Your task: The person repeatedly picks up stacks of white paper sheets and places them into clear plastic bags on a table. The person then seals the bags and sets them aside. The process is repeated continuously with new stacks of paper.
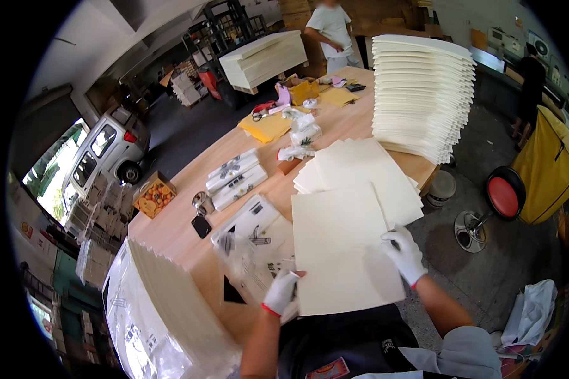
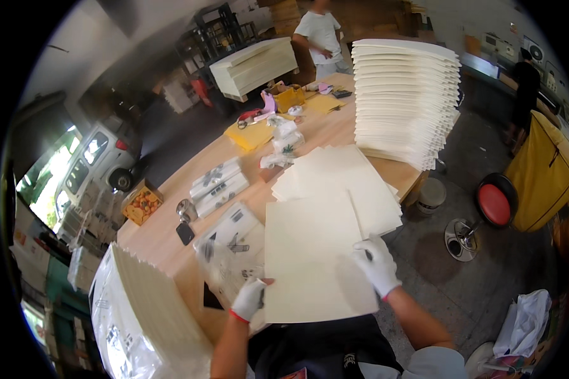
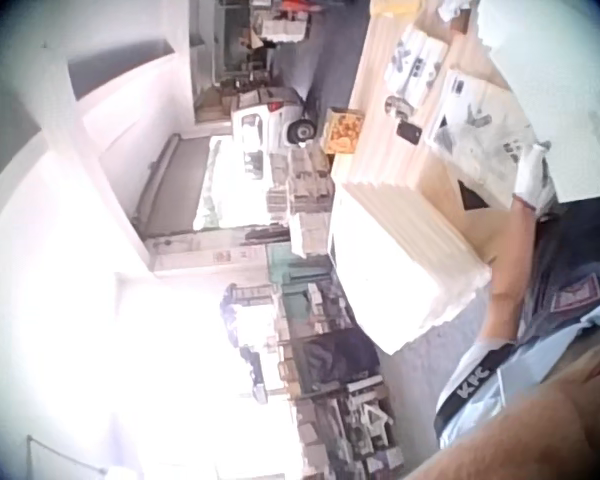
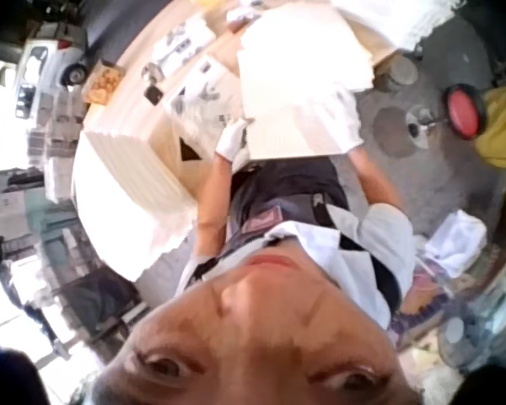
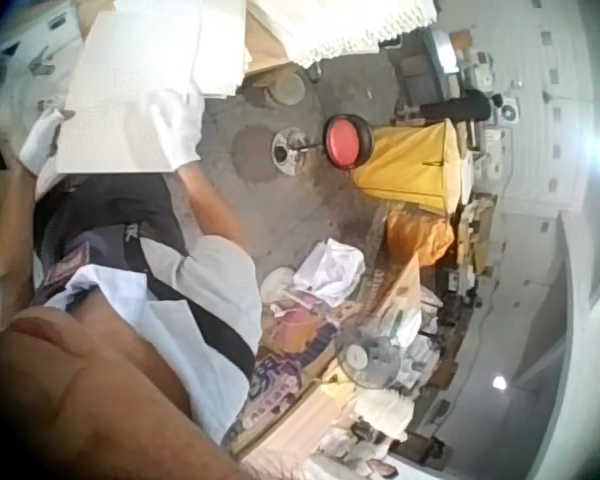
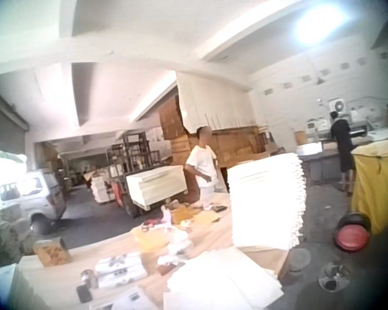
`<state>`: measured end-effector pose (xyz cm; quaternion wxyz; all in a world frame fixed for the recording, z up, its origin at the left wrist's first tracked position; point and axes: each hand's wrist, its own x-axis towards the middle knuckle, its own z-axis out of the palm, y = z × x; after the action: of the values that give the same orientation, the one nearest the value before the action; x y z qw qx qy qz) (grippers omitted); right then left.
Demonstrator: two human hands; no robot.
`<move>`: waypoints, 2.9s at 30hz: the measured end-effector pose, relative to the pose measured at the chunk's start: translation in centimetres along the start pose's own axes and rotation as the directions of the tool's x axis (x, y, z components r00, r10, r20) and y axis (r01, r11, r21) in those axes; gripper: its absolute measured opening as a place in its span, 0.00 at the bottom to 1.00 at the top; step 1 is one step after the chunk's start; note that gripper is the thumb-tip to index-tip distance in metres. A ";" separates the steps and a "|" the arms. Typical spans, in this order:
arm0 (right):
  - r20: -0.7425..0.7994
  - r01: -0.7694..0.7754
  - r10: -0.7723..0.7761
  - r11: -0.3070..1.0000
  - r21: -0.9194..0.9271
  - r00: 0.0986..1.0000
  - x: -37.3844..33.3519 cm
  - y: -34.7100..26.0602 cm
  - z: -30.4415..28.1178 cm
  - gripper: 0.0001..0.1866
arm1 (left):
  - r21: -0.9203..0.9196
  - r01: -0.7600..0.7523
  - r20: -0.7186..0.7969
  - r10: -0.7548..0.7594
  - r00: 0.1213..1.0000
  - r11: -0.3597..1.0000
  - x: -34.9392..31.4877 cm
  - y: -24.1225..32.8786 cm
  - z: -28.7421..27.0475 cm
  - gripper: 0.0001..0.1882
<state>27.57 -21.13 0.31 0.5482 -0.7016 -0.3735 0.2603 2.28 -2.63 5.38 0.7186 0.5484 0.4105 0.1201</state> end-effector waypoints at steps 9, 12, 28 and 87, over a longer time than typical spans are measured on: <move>0.203 -0.219 0.155 0.911 0.350 0.967 -0.9 1.0 8.1 0.18 | 0.907 -0.317 0.140 0.514 0.846 0.276 -3.1 -3.8 8.6 0.23; -0.048 -0.234 0.245 0.958 0.163 0.968 -2.5 -1.3 9.0 0.17 | 0.847 -0.424 0.288 0.393 0.873 0.321 -3.8 -3.9 10.6 0.21; 0.798 0.821 -0.238 0.318 -0.474 0.553 1.0 -9.4 8.9 0.12 | 0.846 -0.230 -0.159 0.639 0.753 0.481 -11.5 2.9 -2.2 0.26; 0.731 0.596 0.596 0.469 -0.652 0.332 -10.7 -6.9 5.5 0.19 | 0.223 -0.138 -0.474 0.231 0.850 0.965 -22.9 -22.8 0.1 0.08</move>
<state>15.39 -25.76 5.02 -0.2308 -0.5759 -0.6873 0.3777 -18.50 -25.43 -4.34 0.5213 0.5989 0.5355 0.2879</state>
